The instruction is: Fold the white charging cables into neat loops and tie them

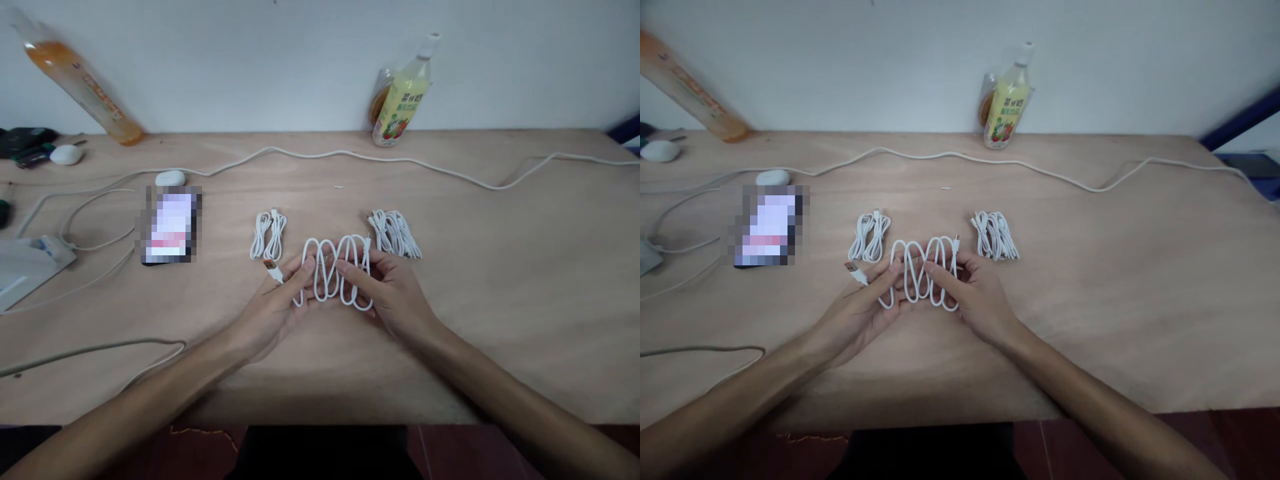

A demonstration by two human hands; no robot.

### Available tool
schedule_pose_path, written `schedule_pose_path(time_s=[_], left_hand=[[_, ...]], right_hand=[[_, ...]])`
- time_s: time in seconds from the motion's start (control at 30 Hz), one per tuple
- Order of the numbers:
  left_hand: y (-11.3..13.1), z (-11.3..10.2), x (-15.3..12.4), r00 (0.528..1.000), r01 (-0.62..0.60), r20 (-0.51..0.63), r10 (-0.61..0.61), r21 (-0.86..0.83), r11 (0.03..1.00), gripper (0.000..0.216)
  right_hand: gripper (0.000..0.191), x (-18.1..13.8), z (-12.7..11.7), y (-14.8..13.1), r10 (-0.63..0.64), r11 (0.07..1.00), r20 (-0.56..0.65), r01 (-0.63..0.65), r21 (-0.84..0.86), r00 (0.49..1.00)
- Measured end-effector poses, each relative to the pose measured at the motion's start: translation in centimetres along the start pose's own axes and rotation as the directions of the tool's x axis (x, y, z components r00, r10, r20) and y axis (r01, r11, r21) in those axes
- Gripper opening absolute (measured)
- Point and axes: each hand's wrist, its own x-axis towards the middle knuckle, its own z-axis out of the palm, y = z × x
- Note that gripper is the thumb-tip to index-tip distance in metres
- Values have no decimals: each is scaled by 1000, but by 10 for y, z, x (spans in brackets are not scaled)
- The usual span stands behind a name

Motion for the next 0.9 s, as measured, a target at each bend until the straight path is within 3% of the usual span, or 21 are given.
schedule_pose_path(time_s=[0.17, 0.5, 0.7, 0.9], left_hand=[[1, 1, 1, 999, -25, 29, 24, 48, 999, 29], [1, 2, 1, 1000, -11, 3, 10, 42, 999, 57], [2, 1, 2, 1000, 6, -12, -6, 0, 1000, 59], [4, 1, 2, 1000, 3, -9, -3, 9, 1000, 58]], right_hand=[[27, 2, 1, 0, -12, 1000, 6, 12, 22, 1000], [30, 2, -1, 1, -7, 999, -7, 7, 48, 1000], [43, 4, -3, 3, 21, 997, 4, -21, 68, 1000], [37, 5, -6, 2, -1, 1000, 42, 1, 13, 999]])
